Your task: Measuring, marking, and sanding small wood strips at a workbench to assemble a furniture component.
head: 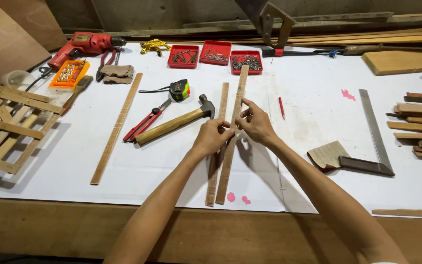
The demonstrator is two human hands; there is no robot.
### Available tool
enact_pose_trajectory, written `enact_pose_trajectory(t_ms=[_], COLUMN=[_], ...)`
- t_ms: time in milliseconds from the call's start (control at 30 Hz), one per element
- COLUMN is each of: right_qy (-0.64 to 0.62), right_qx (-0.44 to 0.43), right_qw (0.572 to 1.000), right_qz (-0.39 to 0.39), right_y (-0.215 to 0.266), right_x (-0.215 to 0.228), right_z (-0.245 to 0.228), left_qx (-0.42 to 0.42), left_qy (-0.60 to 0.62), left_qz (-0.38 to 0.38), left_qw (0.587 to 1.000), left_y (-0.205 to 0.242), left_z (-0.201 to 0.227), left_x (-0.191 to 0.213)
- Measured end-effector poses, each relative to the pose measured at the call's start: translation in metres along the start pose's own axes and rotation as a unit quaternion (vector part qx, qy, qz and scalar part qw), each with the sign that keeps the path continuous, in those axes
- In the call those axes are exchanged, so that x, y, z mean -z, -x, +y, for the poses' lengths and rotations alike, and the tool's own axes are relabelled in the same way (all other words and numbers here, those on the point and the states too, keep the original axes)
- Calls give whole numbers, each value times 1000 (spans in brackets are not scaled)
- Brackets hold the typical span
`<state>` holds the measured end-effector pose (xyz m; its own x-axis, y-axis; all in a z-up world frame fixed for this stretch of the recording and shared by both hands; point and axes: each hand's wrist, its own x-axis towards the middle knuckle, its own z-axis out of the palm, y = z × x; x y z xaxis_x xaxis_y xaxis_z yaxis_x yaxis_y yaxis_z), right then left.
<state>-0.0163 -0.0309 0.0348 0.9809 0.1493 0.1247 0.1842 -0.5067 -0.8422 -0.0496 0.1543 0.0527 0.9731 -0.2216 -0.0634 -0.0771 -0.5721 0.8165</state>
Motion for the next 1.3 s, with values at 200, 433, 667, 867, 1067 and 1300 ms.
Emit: enact_pose_trajectory(t_ms=[200, 433, 667, 867, 1067, 1300], right_qy=[-24, -22, 59, 77, 57, 28], right_qx=[-152, -157, -120, -92, -101, -85], right_qw=[986, 985, 986, 989, 988, 990], right_qz=[-65, -75, -103, -90, -104, -112], right_y=[1, -13, -23, -32, -25, -21], right_x=[-14, -28, -31, -43, -39, -40], right_z=[-5, -7, 12, 36, 22, 20], left_qx=[-59, 37, 92, 47, 54, 47], left_qy=[-148, -141, -73, -82, -79, -109], left_qz=[85, 14, -8, 20, 11, -5], left_qw=[984, 989, 993, 995, 995, 993], left_y=[0, -3, 12, 3, 13, 14], left_z=[-41, -40, -17, -34, -24, -31], left_x=[-4, 6, 23, 16, 17, 10])
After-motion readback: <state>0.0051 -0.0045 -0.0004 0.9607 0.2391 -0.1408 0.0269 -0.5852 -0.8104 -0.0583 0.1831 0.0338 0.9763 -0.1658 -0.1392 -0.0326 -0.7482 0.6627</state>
